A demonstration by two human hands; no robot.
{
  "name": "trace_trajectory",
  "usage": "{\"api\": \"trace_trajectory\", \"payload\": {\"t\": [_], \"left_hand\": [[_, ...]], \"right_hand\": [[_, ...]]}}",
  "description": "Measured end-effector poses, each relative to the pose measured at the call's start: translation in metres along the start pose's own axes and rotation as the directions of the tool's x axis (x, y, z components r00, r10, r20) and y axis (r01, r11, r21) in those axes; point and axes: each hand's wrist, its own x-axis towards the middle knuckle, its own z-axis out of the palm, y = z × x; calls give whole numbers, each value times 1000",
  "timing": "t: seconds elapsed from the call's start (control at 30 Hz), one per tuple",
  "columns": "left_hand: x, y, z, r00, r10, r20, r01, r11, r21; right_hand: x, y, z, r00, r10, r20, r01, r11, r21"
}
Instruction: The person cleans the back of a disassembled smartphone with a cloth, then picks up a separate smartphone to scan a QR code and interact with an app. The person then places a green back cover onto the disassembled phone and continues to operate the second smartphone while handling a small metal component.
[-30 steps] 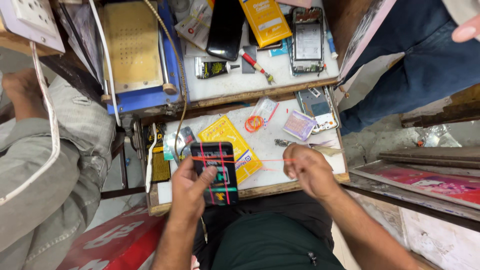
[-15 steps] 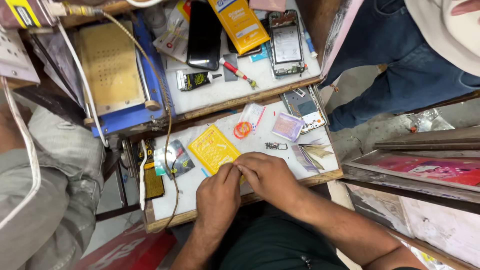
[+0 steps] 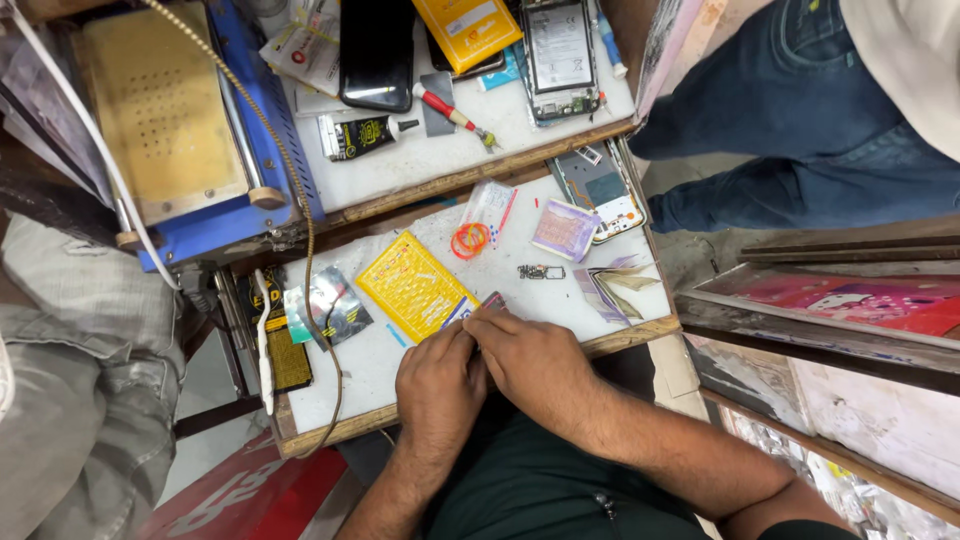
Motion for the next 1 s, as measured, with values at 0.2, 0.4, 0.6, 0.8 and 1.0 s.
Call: {"api": "trace_trajectory", "payload": {"t": [0.2,0.4,0.6,0.8,1.0], "left_hand": [[7,3,-7,998,25,63,-22,998,-53],[4,4,-18,987,30,158,-43,996,78],[2,8,-41,954,299,-41,-292,948,126],[3,15,-53,939,333,-81,-317,934,164],[-1,10,-53,938,338,-78,-319,928,193]], "right_hand": [[3,-1,-11,998,36,-60,-30,995,99],[1,22,-7,987,129,-93,-109,975,192],[22,79,31,954,257,153,-288,651,702],[39,86,46,853,340,396,-495,287,820],[43,74,42,834,359,420,-526,286,801]]}}
